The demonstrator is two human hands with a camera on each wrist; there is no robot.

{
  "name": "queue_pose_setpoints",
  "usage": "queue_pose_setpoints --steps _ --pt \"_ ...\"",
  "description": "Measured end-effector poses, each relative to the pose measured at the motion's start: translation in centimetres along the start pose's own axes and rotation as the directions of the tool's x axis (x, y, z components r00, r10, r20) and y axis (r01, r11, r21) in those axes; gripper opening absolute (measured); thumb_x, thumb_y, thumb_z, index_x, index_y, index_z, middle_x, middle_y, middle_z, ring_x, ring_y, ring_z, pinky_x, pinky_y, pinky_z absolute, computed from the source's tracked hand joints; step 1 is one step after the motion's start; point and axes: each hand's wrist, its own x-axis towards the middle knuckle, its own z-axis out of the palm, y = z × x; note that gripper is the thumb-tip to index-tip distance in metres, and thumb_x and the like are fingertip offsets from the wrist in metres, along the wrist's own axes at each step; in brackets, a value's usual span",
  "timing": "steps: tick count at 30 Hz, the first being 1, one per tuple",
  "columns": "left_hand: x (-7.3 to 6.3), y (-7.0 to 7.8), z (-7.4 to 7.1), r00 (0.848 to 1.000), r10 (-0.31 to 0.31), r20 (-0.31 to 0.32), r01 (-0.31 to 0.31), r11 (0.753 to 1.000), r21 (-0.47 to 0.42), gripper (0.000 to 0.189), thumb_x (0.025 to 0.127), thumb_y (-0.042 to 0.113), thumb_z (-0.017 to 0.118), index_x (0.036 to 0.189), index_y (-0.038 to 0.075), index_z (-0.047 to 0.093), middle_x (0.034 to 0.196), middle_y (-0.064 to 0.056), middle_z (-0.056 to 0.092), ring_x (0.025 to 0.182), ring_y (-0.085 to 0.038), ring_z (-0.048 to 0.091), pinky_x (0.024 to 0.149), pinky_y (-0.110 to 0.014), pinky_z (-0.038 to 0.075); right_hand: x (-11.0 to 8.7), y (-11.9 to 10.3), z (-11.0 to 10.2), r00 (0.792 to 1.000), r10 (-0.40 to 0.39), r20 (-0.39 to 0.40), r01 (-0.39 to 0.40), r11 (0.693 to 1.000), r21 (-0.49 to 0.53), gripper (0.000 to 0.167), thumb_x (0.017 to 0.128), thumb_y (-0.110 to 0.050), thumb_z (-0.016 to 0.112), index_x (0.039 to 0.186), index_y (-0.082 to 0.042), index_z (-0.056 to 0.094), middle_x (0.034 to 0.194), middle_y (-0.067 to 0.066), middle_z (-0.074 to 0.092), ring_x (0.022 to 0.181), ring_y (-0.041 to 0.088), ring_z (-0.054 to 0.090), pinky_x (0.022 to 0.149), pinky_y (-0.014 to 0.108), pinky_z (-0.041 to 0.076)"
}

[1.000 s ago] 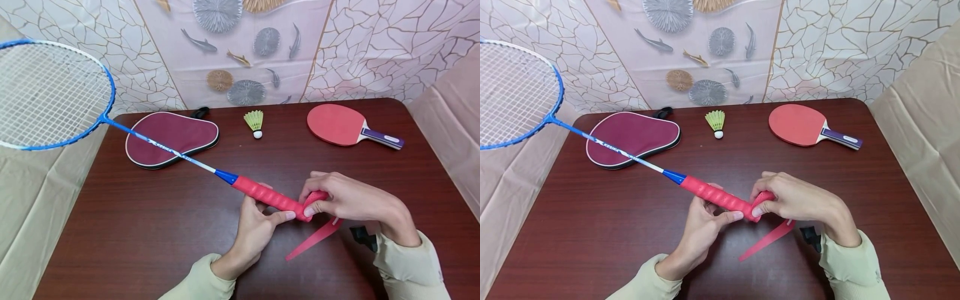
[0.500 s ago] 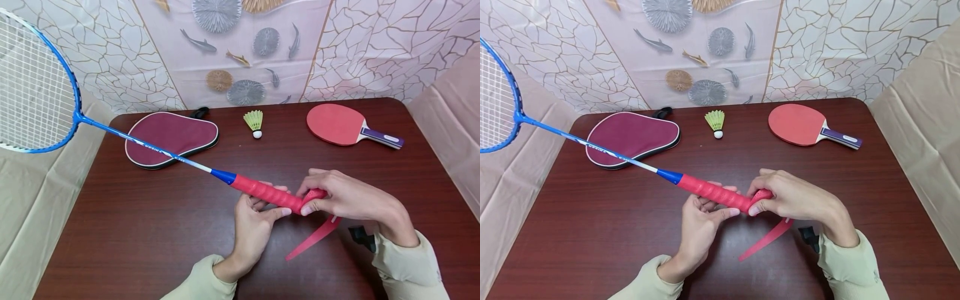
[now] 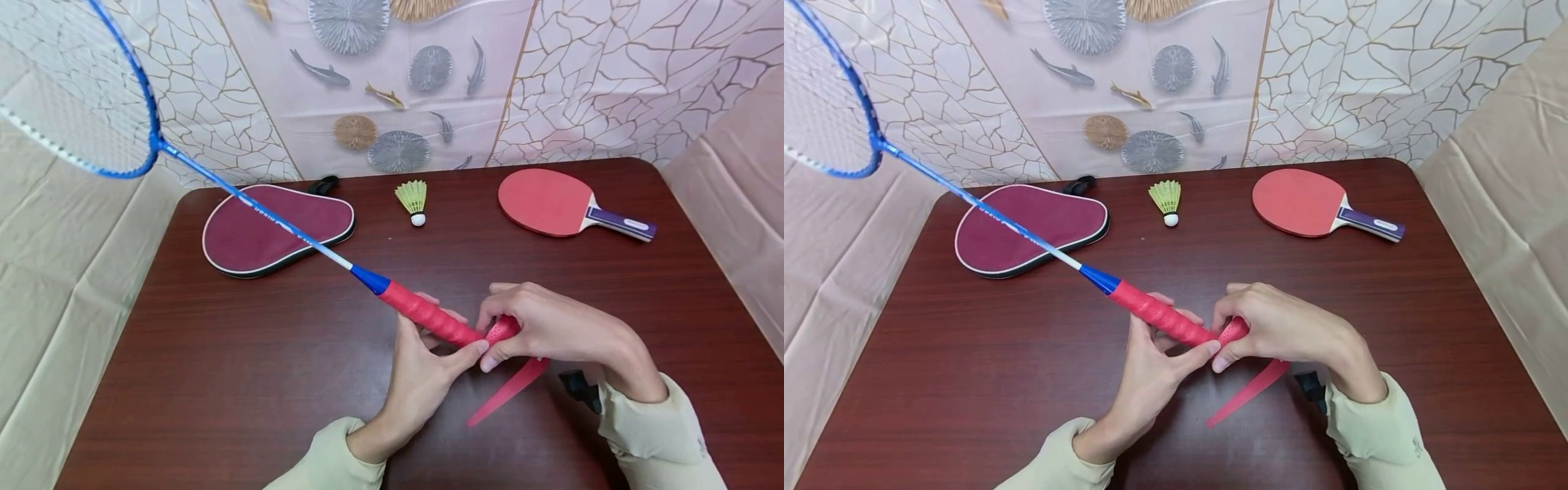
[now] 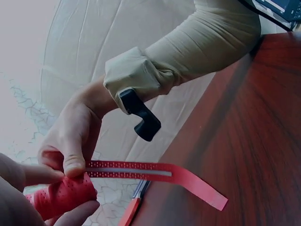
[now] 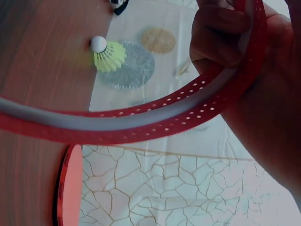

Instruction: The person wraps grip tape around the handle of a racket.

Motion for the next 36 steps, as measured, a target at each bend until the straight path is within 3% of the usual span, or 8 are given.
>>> queue_pose_setpoints --steps 8,17,27,33,36 --pt "0.0 0.1 -0.1 1.000 -0.008 -0.024 0.006 0.998 -0.061 0.057 0.076 -0.002 0.082 0.113 0.009 0.041 0.097 -0.009 0.068 0.084 -0.027 0.071 0.069 -0.040 0.059 0.1 -0.2 -0.1 0.999 0.038 -0.020 -0.037 0.999 0.022 0.029 0.068 -0.054 0.084 0.087 -0.040 0.067 0.084 -0.015 0.056 0.074 0.004 0.055 0.058 0.022 0.049" --pt "-0.1 0.4 0.0 1.000 0.013 -0.012 -0.015 0.993 -0.113 0.053 0.076 -0.008 0.079 0.111 0.008 0.042 0.095 -0.012 0.068 0.085 -0.032 0.071 0.069 -0.043 0.059 -0.7 0.4 -1.1 0.990 -0.041 -0.131 0.043 0.999 0.009 0.022 0.074 -0.042 0.084 0.085 -0.037 0.065 0.083 -0.017 0.058 0.070 0.003 0.056 0.058 0.021 0.048" --pt "0.0 0.8 -0.3 1.000 0.003 0.008 -0.001 0.984 -0.177 0.052 0.077 -0.008 0.079 0.110 0.007 0.041 0.097 -0.018 0.067 0.087 -0.036 0.070 0.072 -0.046 0.058 -0.4 0.9 -1.1 0.992 -0.030 -0.125 0.033 0.999 0.027 0.020 0.077 -0.043 0.082 0.087 -0.036 0.065 0.085 -0.016 0.058 0.074 0.004 0.056 0.060 0.022 0.049" --pt "0.1 0.7 -0.4 0.999 -0.040 0.027 0.045 0.978 -0.204 0.054 0.077 -0.009 0.077 0.112 0.004 0.039 0.098 -0.020 0.069 0.087 -0.035 0.070 0.075 -0.041 0.058 0.0 1.1 -0.7 0.989 -0.093 -0.111 0.097 0.995 0.033 0.012 0.083 -0.040 0.078 0.088 -0.037 0.067 0.086 -0.019 0.061 0.079 0.003 0.056 0.066 0.021 0.048" --pt "0.1 0.5 -0.5 0.999 -0.030 0.030 0.035 0.979 -0.202 0.056 0.076 -0.009 0.079 0.112 0.004 0.039 0.098 -0.019 0.070 0.087 -0.034 0.070 0.073 -0.037 0.058 0.2 1.1 -0.6 0.987 -0.133 -0.089 0.136 0.990 0.025 0.009 0.086 -0.037 0.076 0.091 -0.037 0.068 0.086 -0.020 0.061 0.081 0.003 0.055 0.068 0.020 0.047"
